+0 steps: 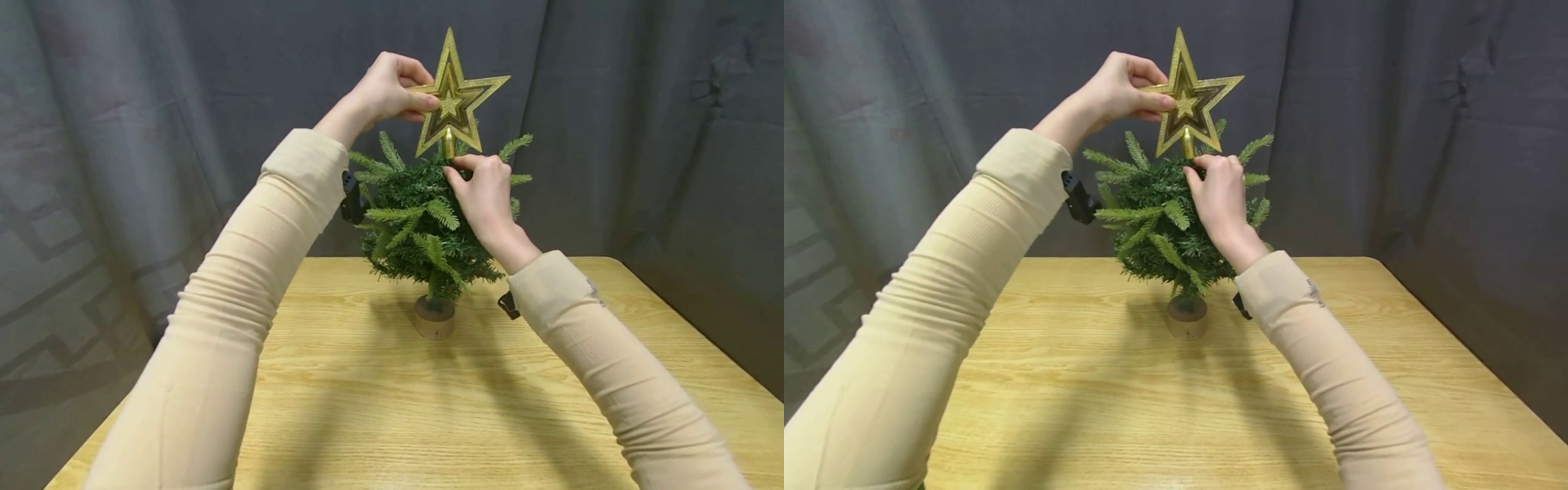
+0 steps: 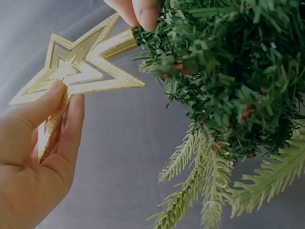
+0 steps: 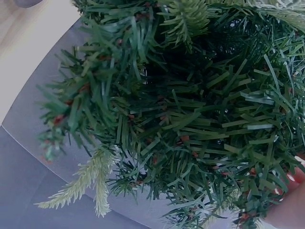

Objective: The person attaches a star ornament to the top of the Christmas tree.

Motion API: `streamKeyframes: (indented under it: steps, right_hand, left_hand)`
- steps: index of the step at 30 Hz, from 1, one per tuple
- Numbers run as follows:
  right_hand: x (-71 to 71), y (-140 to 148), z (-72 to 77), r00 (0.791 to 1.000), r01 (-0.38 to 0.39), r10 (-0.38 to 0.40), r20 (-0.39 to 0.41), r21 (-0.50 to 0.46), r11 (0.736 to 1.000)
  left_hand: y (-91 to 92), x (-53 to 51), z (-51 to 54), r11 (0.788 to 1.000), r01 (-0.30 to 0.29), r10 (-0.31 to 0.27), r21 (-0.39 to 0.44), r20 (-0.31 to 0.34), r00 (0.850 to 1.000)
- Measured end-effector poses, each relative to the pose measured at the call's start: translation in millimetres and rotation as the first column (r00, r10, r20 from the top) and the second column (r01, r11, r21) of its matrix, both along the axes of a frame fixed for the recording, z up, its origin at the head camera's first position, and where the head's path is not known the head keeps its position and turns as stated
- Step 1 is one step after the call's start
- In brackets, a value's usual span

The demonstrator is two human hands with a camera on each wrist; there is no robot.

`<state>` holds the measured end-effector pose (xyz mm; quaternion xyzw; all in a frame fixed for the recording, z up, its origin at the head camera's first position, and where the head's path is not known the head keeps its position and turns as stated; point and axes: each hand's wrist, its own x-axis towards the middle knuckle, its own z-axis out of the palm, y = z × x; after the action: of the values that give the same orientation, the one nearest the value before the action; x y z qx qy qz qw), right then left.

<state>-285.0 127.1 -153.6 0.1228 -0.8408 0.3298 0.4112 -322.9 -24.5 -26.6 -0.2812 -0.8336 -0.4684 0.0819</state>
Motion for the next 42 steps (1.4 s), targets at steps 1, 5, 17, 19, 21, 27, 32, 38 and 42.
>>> streamKeyframes:
  steps: [1,5,17,19,21,27,32,38,42]
  right_hand:
    - [0.2,0,-0.1,1.000,0.005,-0.005,-0.006,0.005,1.000]
    - [1.5,2,-0.5,1.000,0.007,-0.007,-0.027,0.010,1.000]
    - [4.5,4,-0.8,0.999,-0.019,0.019,-0.043,0.015,1.000]
    - [5.7,5,-0.5,0.999,-0.019,0.020,-0.048,0.014,1.000]
    - [7.7,6,0.3,0.998,-0.021,0.022,-0.055,0.011,1.000]
    - [15.1,11,5.6,0.996,-0.017,0.017,-0.086,0.007,1.000]
    - [19.2,18,11.5,0.993,-0.003,0.002,-0.121,-0.008,1.000]
    - [21.9,27,16.8,0.987,0.006,-0.010,-0.160,-0.024,1.000]
    - [23.3,32,19.3,0.988,0.019,-0.022,-0.150,-0.021,1.000]
  left_hand:
    - [0.4,0.1,-0.1,1.000,-0.004,0.004,-0.009,-0.007,1.000]
    - [1.6,0.1,0.2,0.995,-0.061,0.057,-0.074,-0.058,0.997]
    - [-1.7,-1.0,-2.8,0.968,-0.166,0.131,-0.188,-0.183,0.974]
    - [-2.0,-0.7,-3.2,0.966,-0.157,0.115,-0.206,-0.206,0.972]
    - [-3.1,0.2,-3.1,0.966,-0.151,0.103,-0.210,-0.221,0.970]
    - [-12.0,3.9,-0.5,0.975,-0.162,0.128,-0.150,-0.214,0.968]
    - [-21.7,6.8,0.0,0.975,-0.187,0.156,-0.123,-0.224,0.962]
    - [-32.9,8.2,0.6,0.979,-0.187,0.165,-0.082,-0.218,0.962]
    - [-40.0,8.5,0.9,0.978,-0.201,0.187,-0.045,-0.214,0.959]
